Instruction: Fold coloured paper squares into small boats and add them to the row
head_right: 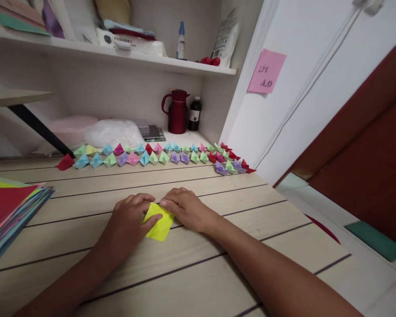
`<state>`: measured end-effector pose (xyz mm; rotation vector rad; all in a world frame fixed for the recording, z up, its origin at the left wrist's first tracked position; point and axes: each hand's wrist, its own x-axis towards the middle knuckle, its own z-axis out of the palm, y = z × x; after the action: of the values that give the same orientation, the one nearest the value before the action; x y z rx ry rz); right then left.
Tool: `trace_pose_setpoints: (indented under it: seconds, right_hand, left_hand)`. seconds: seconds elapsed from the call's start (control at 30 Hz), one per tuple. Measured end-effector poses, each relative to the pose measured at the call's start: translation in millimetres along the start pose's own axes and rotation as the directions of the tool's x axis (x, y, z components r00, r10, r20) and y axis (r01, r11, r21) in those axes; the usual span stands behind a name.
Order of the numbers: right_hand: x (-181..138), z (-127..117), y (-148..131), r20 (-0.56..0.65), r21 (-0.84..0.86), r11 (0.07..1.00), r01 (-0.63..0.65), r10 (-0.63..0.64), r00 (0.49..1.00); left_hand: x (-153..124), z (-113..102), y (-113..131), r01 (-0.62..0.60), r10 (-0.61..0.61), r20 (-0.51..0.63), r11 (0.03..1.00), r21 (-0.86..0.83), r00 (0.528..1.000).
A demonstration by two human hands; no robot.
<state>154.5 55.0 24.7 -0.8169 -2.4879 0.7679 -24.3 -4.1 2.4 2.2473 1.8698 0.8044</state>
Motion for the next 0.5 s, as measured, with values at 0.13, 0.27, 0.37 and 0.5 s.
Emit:
trace_pose_setpoints:
  seconds: [0.13, 0.27, 0.37, 0.5]
  right_hand:
    - [-3.1, -8.0, -3.4, 0.094, 0.073, 0.996, 0.045, -0.051, 0.994]
    - [-2.6, -2.5, 3.9, 0.055, 0.008, 1.0, -0.022, 0.021, 0.998]
    - [-1.5, 1.7, 7.4, 0.032, 0.094, 0.995, -0.04, 0.037, 0.999]
    - [-0.1, 3.9, 5.5, 0.008, 0.072, 0.995, -0.068, 0.067, 0.998]
  left_hand:
    - [-0.1, -0.1, -3.8, 0.017, -0.016, 0.024, 0.999, -0.027, 1.0]
    - [-2.5, -3.9, -13.0, 0.01, -0.002, 0.066, 0.992, -0.122, 0.998]
    - [-5.1, -10.3, -20.5, 0.0, 0.024, 0.118, 0.98, -0.198, 0.993]
    - [-6.1, -16.1, -26.1, 0.052, -0.019, 0.14, 0.971, -0.233, 0.99]
